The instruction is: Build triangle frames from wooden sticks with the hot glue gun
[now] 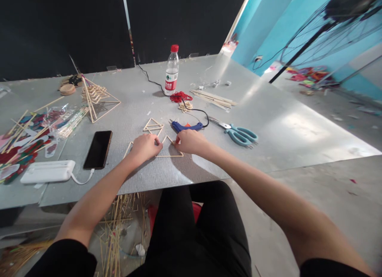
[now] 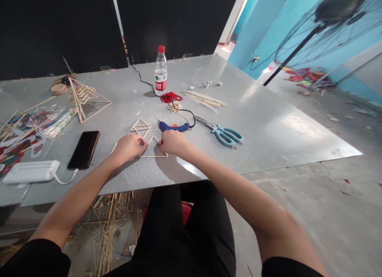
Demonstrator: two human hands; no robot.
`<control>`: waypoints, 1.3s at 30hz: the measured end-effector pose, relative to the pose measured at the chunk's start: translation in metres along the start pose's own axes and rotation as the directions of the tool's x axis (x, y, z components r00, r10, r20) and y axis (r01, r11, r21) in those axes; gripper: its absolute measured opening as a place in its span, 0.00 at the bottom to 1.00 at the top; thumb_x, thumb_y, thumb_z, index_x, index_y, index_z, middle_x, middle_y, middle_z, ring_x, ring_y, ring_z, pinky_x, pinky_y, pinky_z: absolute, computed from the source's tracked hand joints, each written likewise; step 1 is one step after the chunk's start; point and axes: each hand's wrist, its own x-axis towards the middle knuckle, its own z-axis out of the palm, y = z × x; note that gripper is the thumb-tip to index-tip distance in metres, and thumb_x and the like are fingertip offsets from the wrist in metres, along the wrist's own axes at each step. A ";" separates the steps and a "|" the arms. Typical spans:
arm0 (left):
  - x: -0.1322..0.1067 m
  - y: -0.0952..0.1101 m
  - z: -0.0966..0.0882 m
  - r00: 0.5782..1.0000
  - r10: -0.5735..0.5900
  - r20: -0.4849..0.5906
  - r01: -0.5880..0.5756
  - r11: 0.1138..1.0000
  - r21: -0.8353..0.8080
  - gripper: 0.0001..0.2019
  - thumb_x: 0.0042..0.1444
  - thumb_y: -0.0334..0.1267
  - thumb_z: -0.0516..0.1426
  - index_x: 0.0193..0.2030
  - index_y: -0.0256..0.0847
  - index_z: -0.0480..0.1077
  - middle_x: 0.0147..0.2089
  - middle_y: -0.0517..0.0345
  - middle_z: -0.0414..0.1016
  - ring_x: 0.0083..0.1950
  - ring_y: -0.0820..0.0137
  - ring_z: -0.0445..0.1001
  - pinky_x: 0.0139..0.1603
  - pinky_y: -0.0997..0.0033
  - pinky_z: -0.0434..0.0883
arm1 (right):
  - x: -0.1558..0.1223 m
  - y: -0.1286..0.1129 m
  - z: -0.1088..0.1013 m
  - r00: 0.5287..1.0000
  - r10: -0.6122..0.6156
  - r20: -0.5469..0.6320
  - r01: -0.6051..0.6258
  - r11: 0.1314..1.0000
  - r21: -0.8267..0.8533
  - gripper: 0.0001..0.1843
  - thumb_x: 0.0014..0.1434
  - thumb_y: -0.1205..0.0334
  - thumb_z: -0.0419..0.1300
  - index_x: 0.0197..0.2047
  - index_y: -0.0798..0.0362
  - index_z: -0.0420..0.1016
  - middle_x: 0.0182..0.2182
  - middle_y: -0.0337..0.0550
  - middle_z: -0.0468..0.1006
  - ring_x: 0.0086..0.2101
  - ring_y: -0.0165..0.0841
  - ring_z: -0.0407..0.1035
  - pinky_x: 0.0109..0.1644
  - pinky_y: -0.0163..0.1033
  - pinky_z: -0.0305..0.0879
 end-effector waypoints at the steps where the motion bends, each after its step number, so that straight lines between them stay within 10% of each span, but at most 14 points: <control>1: 0.000 0.000 0.000 1.000 -0.001 0.000 0.001 1.000 -0.001 0.11 0.61 0.46 0.61 0.39 0.43 0.81 0.35 0.49 0.82 0.42 0.59 0.80 0.44 0.62 0.73 | 0.000 0.000 0.000 1.000 0.000 0.000 0.000 1.000 0.000 0.17 0.71 0.51 0.62 0.55 0.55 0.76 0.52 0.48 0.77 0.49 0.39 0.74 0.55 0.51 0.74; 39: 0.000 0.000 0.000 1.000 -0.008 0.000 0.008 1.000 0.002 0.10 0.61 0.45 0.60 0.39 0.43 0.81 0.34 0.50 0.81 0.40 0.60 0.80 0.43 0.63 0.72 | -0.001 -0.001 -0.001 1.000 0.011 0.004 -0.011 1.000 0.015 0.17 0.71 0.52 0.62 0.55 0.55 0.76 0.52 0.49 0.77 0.49 0.39 0.75 0.55 0.51 0.75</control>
